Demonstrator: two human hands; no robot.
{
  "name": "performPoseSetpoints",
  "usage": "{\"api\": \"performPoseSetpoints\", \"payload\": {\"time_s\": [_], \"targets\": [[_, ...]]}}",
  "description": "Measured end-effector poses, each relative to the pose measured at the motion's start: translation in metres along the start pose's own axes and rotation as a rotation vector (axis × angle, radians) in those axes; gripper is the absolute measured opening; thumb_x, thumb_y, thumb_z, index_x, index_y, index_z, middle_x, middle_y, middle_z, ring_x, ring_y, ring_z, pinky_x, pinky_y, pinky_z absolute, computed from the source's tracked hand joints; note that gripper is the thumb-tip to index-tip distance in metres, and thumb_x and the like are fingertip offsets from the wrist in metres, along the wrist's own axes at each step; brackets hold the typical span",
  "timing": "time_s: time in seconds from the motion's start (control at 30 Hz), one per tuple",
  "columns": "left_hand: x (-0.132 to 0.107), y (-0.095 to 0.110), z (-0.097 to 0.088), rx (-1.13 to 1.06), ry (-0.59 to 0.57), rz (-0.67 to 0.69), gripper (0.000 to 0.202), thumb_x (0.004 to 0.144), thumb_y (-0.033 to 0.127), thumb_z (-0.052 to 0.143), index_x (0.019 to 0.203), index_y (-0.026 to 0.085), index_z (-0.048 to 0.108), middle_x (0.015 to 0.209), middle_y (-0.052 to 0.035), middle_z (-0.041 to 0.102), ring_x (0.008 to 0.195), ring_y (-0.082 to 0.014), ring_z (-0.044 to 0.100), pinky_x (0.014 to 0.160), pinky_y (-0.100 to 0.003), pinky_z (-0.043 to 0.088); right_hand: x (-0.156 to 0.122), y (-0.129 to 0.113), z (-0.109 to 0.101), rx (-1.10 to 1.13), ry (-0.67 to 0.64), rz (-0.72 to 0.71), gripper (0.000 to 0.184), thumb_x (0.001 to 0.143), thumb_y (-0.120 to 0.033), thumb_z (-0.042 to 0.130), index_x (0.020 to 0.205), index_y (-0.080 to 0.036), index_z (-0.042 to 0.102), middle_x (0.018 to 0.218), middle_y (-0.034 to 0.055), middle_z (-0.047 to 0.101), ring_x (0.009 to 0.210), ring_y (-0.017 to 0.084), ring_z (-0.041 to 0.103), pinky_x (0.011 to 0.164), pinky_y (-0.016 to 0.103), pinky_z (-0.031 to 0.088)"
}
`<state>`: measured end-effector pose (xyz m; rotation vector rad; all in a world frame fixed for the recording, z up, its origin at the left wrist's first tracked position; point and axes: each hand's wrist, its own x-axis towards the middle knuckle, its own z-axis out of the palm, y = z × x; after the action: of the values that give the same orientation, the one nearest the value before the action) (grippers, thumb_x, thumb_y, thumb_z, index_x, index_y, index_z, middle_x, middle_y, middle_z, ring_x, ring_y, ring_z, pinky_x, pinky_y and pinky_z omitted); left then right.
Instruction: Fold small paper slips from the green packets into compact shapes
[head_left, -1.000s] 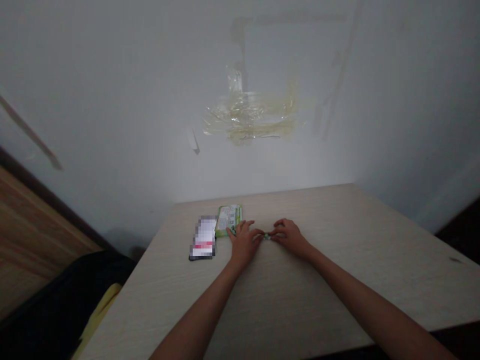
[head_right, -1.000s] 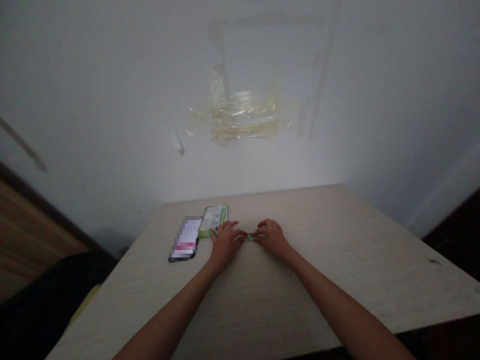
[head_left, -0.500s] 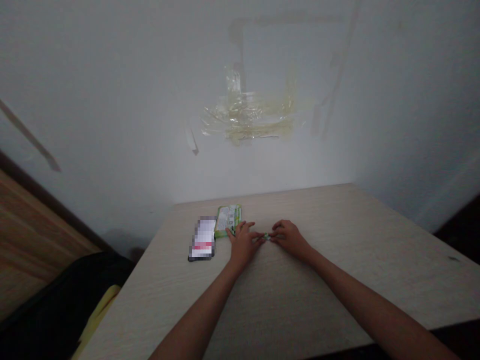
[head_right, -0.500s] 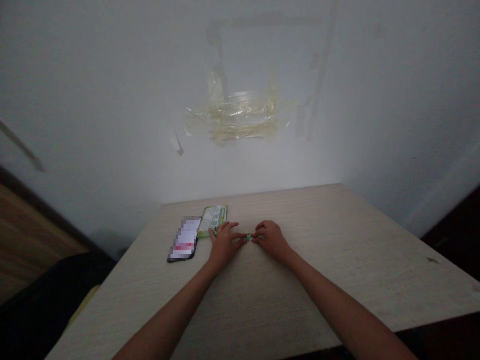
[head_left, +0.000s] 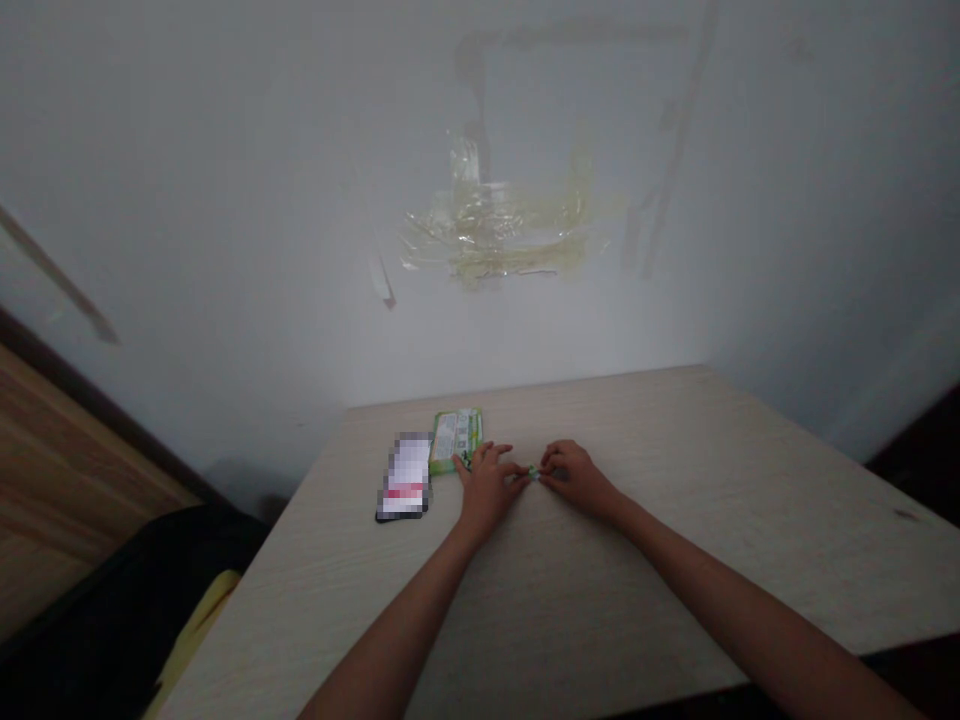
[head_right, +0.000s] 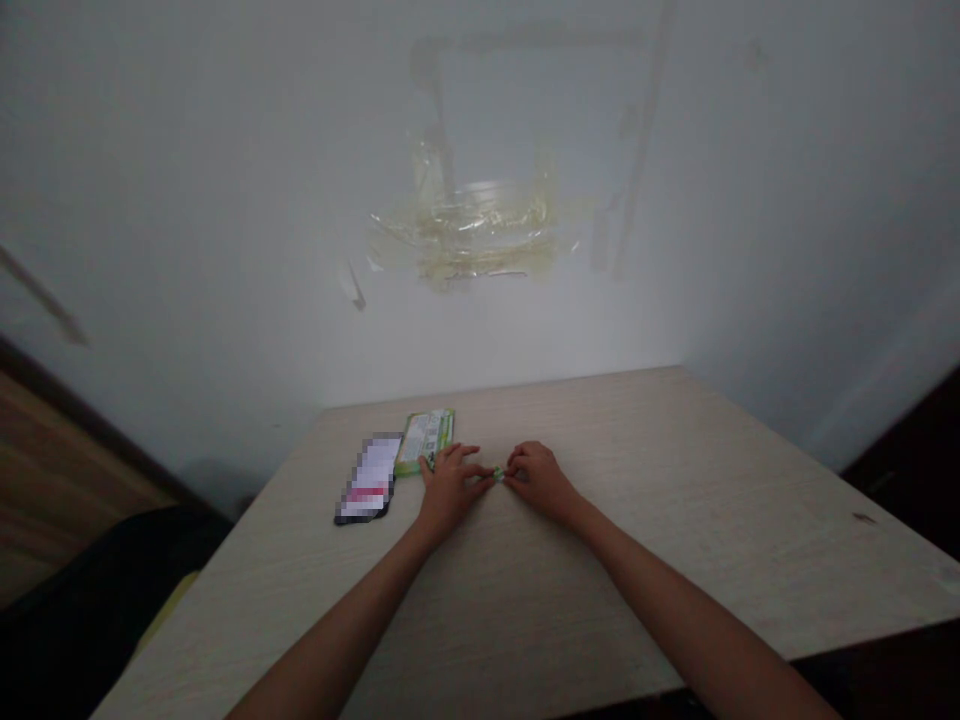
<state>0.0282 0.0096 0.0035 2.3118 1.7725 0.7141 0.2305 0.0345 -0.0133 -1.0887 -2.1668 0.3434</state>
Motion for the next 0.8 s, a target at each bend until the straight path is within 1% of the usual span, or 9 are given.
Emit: {"api": "performPoseSetpoints", "payload": {"time_s": [0.23,0.33,0.47,0.57,0.67,0.8], "targets": [[-0.0002,-0.0005,0.0011,0.007,0.005,0.012,0.012,0.08,0.041,0.068,0.091,0.039,0.072,0.132,0.0033,0.056,0.134,-0.0289,0.033,0.105,-0.075,0.0,-0.0009,0.0,0.0002,-0.034,-0.027,-0.022,0.001,0.079,-0.019,0.068,0.08,-0.019,0.067,0.094,0.0061,0.066,0.096,0.02,0.057,0.089,0.036,0.041],[-0.0009,-0.0003,0.0011,0.014,0.004,0.012,0.013,0.082,0.043,0.065,0.093,0.04,0.072,0.132,0.0037,0.056,0.134,-0.0288,0.033,0.105,-0.074,0.0,-0.0015,0.0,-0.0004,-0.04,-0.028,-0.013,0.003,0.08,-0.022,0.068,0.081,-0.019,0.069,0.094,0.0061,0.065,0.095,0.02,0.057,0.09,0.036,0.041],[-0.002,0.001,-0.0006,0.024,-0.002,-0.008,0.015,0.083,0.044,0.064,0.095,0.042,0.071,0.133,0.004,0.055,0.134,-0.0283,0.033,0.106,-0.072,-0.001,-0.0012,0.001,-0.001,-0.003,-0.012,0.032,0.007,0.082,-0.026,0.067,0.081,-0.02,0.07,0.094,0.0064,0.066,0.093,0.019,0.059,0.087,0.034,0.043],[-0.0019,0.0029,-0.0026,0.022,-0.018,-0.03,0.016,0.085,0.046,0.06,0.094,0.041,0.072,0.133,0.003,0.055,0.134,-0.0283,0.033,0.107,-0.071,-0.001,0.0,0.0023,-0.0001,0.02,-0.007,0.073,0.012,0.084,-0.027,0.064,0.078,-0.019,0.07,0.093,0.0065,0.065,0.09,0.018,0.059,0.085,0.033,0.044],[-0.001,0.0042,-0.0033,0.014,-0.023,-0.048,0.018,0.086,0.047,0.058,0.091,0.038,0.073,0.133,0.0023,0.056,0.134,-0.0283,0.033,0.107,-0.072,-0.001,0.0011,0.0032,0.0012,0.006,-0.004,0.117,0.009,0.083,-0.026,0.065,0.081,-0.019,0.07,0.093,0.0065,0.064,0.091,0.019,0.058,0.085,0.034,0.044],[0.0001,0.0038,-0.0017,0.004,0.006,-0.043,0.015,0.085,0.045,0.061,0.088,0.036,0.073,0.132,0.0021,0.057,0.133,-0.0281,0.034,0.106,-0.072,-0.003,0.0017,0.0029,0.0018,-0.022,-0.007,0.144,0.007,0.08,-0.024,0.068,0.084,-0.019,0.07,0.094,0.0063,0.063,0.096,0.02,0.055,0.088,0.034,0.042]]}}
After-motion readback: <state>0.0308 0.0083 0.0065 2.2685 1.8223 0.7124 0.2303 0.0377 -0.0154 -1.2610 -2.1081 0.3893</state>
